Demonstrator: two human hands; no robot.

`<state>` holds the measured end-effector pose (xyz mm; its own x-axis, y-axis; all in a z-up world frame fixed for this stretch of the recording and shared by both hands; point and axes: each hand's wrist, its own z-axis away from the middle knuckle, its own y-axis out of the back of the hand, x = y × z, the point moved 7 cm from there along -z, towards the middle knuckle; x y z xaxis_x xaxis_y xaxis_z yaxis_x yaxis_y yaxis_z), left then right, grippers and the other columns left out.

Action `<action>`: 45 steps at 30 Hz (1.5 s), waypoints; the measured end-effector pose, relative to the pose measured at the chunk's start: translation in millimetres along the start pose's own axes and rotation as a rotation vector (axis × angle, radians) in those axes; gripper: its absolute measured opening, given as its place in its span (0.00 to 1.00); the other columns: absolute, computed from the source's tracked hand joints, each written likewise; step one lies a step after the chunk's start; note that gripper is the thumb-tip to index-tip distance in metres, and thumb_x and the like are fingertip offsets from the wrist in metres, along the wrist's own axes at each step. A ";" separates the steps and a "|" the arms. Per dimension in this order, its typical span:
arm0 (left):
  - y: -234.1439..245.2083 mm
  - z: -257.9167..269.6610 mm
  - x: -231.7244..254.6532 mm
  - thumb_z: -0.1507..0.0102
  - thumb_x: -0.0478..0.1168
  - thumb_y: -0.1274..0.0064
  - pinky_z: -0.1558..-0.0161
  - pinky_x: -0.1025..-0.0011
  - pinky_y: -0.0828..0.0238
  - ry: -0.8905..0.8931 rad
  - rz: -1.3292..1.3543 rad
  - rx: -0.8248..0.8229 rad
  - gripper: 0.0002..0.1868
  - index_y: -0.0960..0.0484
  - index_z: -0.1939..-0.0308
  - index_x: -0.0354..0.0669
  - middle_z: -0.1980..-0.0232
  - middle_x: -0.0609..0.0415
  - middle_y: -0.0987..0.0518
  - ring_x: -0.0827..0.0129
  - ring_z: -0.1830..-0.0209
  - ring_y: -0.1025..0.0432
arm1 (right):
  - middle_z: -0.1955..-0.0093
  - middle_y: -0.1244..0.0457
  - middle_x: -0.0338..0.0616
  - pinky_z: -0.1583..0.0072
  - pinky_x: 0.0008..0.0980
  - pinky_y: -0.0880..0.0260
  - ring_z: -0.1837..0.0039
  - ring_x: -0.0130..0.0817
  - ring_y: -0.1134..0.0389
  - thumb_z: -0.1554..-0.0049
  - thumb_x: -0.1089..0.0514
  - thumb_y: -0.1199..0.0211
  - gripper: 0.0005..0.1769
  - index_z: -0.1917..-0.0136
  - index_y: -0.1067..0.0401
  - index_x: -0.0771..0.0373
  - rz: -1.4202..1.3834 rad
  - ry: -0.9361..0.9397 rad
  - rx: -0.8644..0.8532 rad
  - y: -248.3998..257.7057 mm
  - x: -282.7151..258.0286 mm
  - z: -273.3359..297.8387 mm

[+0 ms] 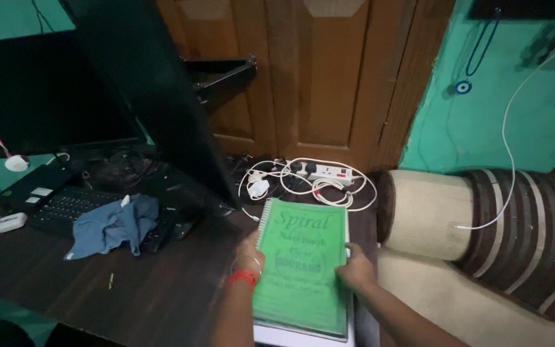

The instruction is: The person organizes a laptop and notebooks on a desk and then wipes down the frame of an office chair with a blue cloth.

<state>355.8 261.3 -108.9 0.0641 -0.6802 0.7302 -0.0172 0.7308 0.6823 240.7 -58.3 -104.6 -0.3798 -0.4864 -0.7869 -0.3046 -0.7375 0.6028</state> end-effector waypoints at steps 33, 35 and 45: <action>44.5 93.5 26.6 0.45 0.33 0.38 0.38 0.59 0.32 -0.050 0.032 0.222 0.30 0.21 0.37 0.48 0.40 0.48 0.21 0.50 0.41 0.25 | 0.26 0.44 0.48 0.31 0.45 0.32 0.30 0.47 0.34 0.42 0.57 0.38 0.28 0.29 0.34 0.42 0.643 0.037 -0.310 24.2 -64.0 45.8; 44.0 94.1 29.8 0.45 0.33 0.38 0.39 0.59 0.30 -0.058 0.024 0.233 0.30 0.22 0.37 0.46 0.40 0.47 0.21 0.50 0.42 0.25 | 0.25 0.44 0.47 0.31 0.44 0.32 0.30 0.49 0.34 0.43 0.60 0.38 0.30 0.28 0.34 0.42 0.658 0.033 -0.351 23.7 -63.8 49.3; 36.5 85.1 17.3 0.46 0.32 0.37 0.39 0.60 0.29 -0.122 0.065 0.252 0.31 0.22 0.38 0.43 0.39 0.45 0.21 0.49 0.41 0.26 | 0.26 0.45 0.50 0.31 0.44 0.32 0.30 0.49 0.35 0.43 0.55 0.33 0.29 0.29 0.34 0.45 0.675 0.050 -0.345 21.2 -63.8 46.5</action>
<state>271.3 271.5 -68.4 -0.0655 -0.6456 0.7608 -0.2655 0.7463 0.6104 217.8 -21.2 -35.4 -0.3443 -0.8987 -0.2716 0.2738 -0.3728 0.8866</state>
